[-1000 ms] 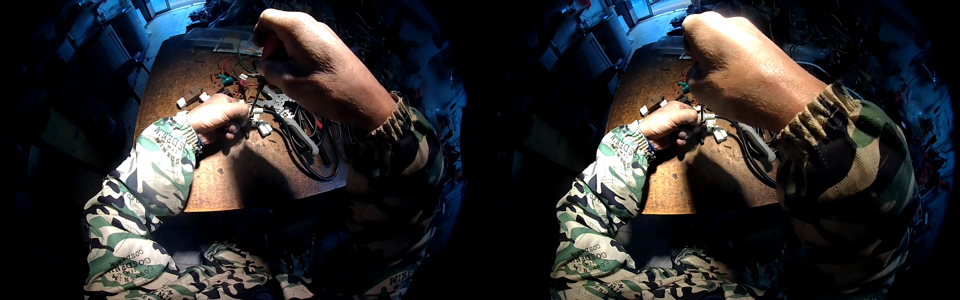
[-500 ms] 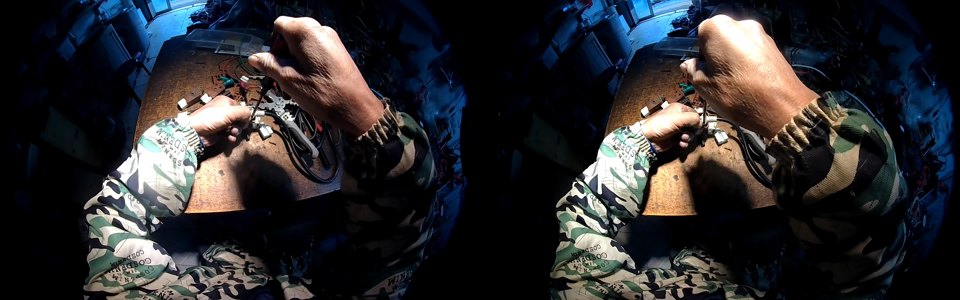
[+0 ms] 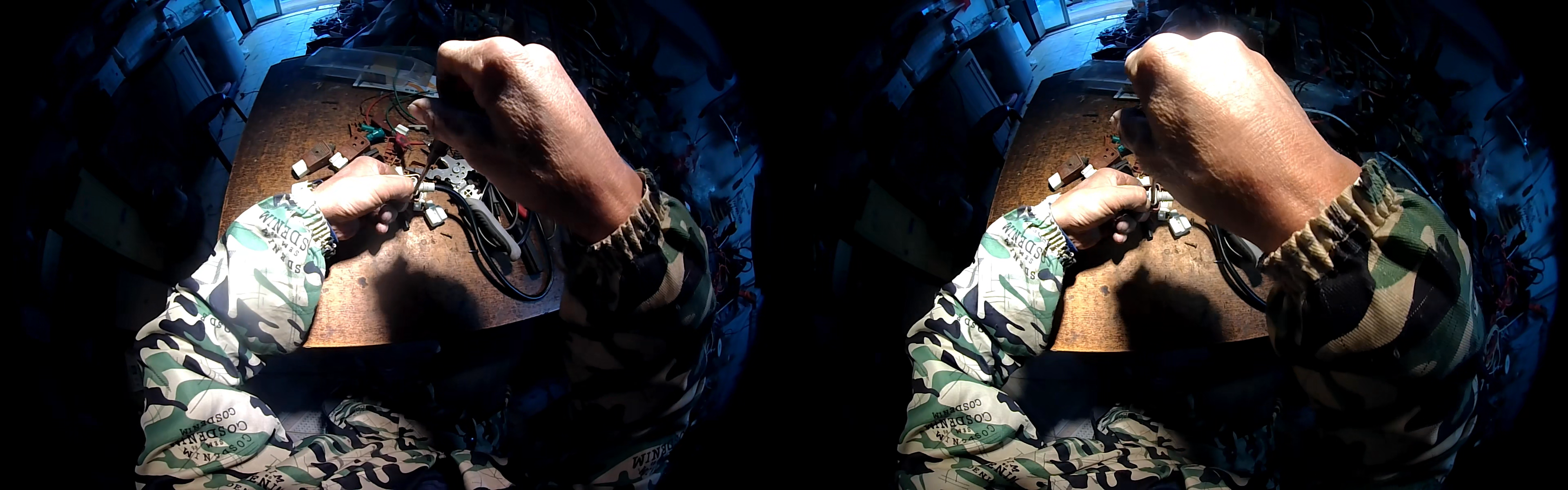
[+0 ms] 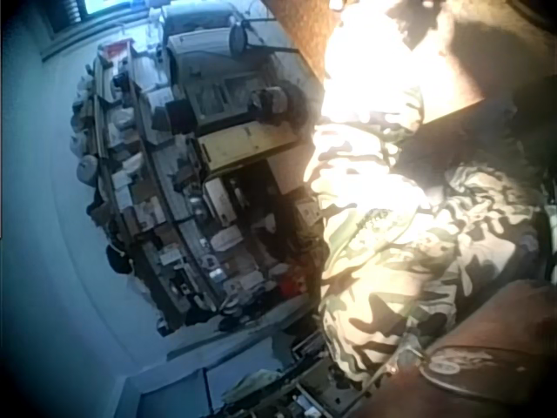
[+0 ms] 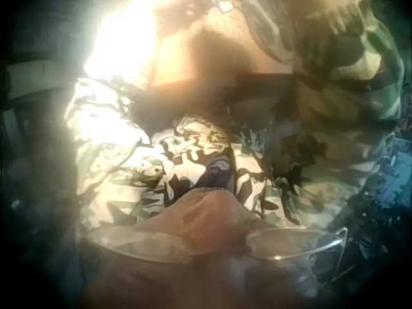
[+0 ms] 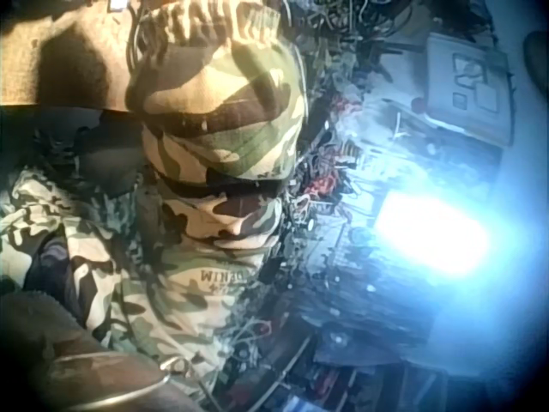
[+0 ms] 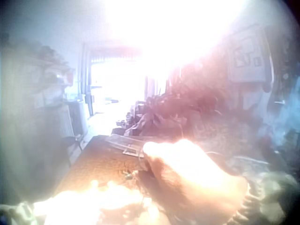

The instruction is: The person works at a cluttered workbench, using pliers and a screwdriver to manipulate small electrical connectors and wires. They repeatedly open and close connector housings, adjust internal contacts, and handle several similar components one at a time.

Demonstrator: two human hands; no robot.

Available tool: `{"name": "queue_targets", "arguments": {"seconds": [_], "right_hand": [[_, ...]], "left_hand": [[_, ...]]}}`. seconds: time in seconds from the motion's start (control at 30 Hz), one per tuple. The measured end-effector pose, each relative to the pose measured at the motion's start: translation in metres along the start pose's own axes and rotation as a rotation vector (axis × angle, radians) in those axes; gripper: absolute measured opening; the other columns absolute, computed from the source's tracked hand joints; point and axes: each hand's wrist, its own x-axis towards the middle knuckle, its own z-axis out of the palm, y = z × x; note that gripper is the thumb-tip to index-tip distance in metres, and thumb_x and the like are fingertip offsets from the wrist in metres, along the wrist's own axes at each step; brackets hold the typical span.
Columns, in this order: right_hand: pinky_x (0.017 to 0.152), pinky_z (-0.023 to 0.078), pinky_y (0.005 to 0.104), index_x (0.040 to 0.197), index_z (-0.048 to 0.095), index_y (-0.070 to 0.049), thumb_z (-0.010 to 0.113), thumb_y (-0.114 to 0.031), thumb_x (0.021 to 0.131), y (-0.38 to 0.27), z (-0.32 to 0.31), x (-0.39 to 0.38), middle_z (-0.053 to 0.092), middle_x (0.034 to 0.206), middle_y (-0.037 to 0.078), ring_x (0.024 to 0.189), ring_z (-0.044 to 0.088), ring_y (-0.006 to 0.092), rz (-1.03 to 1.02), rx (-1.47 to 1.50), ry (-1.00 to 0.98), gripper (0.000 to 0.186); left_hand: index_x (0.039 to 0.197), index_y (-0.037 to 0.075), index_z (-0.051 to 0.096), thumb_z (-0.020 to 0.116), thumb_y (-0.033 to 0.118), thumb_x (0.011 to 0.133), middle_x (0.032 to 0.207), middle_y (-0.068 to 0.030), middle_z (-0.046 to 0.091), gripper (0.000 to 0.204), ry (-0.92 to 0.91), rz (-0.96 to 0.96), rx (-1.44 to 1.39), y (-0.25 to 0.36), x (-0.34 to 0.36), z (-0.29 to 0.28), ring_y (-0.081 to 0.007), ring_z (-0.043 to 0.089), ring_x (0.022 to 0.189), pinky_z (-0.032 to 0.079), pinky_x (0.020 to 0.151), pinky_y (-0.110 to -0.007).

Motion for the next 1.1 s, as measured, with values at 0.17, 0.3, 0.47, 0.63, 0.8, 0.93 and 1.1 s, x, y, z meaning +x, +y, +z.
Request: {"name": "queue_targets", "arguments": {"seconds": [0.17, 0.3, 0.47, 0.63, 0.8, 0.93, 1.1], "right_hand": [[0.056, 0.052, 0.0339, 0.092, 0.06, 0.0, 0.079, -0.002, 0.087, 0.032, 0.015, -0.012, 0.059, 0.067, 0.009, 0.062, 0.067, 0.0235, -0.313, 0.119, 0.176, 0.02], [0.06, 0.052, 0.0352, 0.103, 0.059, 0.0, 0.081, 0.001, 0.084, 0.031, 0.013, -0.011, 0.062, 0.081, 0.012, 0.071, 0.068, 0.0272, -0.325, 0.006, 0.126, 0.029], [0.059, 0.052, 0.0372, 0.106, 0.058, 0.0, 0.083, 0.002, 0.081, 0.016, 0.003, -0.007, 0.061, 0.08, 0.014, 0.07, 0.066, 0.0297, -0.253, -0.088, 0.066, 0.034], [0.059, 0.05, 0.0371, 0.108, 0.057, 0.0, 0.084, 0.0, 0.081, 0.028, 0.014, -0.011, 0.06, 0.081, 0.014, 0.068, 0.063, 0.0301, -0.39, 0.067, 0.181, 0.037], [0.061, 0.051, 0.0371, 0.117, 0.055, -0.001, 0.083, 0.001, 0.082, 0.024, 0.007, -0.02, 0.061, 0.087, 0.013, 0.074, 0.064, 0.0297, -0.309, -0.166, 0.085, 0.045], [0.058, 0.05, 0.037, 0.116, 0.057, -0.002, 0.083, -0.001, 0.083, 0.035, 0.011, -0.027, 0.061, 0.083, 0.013, 0.068, 0.063, 0.0305, -0.355, -0.022, 0.142, 0.042], [0.057, 0.05, 0.0374, 0.112, 0.057, -0.001, 0.083, -0.002, 0.084, 0.02, 0.007, -0.019, 0.06, 0.079, 0.012, 0.066, 0.065, 0.0297, -0.352, -0.165, 0.127, 0.038]], "left_hand": [[0.079, 0.006, 0.06, 0.064, 0.01, 0.094, 0.07, 0.0001, 0.055, 0.016, -0.069, 0.003, -0.01, -0.01, 0.025, 0.007, -0.0074, 0.049, 0.054, 0.04, 0.048, -0.025], [0.079, 0.006, 0.06, 0.065, 0.01, 0.094, 0.071, -0.0001, 0.056, 0.016, -0.021, 0.003, -0.002, -0.006, 0.013, 0.007, -0.0074, 0.049, 0.053, 0.04, 0.048, -0.026], [0.08, 0.006, 0.06, 0.065, 0.01, 0.094, 0.071, 0.0, 0.056, 0.016, 0.005, 0.015, -0.002, 0.002, -0.003, 0.003, -0.0074, 0.05, 0.053, 0.041, 0.048, -0.025], [0.079, 0.007, 0.06, 0.065, 0.011, 0.095, 0.07, 0.0004, 0.057, 0.018, 0.002, -0.002, 0.016, -0.003, 0.006, 0.0, -0.0072, 0.051, 0.054, 0.042, 0.048, -0.025], [0.077, 0.007, 0.059, 0.065, 0.013, 0.096, 0.07, 0.0007, 0.056, 0.02, 0.007, 0.001, 0.031, -0.007, 0.009, -0.001, -0.0071, 0.051, 0.054, 0.042, 0.048, -0.026], [0.076, 0.007, 0.059, 0.064, 0.013, 0.096, 0.069, 0.0009, 0.055, 0.021, -0.039, -0.02, 0.041, -0.007, 0.023, 0.009, -0.0072, 0.05, 0.054, 0.041, 0.048, -0.025], [0.078, 0.007, 0.059, 0.065, 0.014, 0.097, 0.069, 0.001, 0.055, 0.021, 0.001, 0.014, 0.028, -0.004, 0.003, 0.001, -0.0071, 0.05, 0.053, 0.041, 0.048, -0.025]]}}
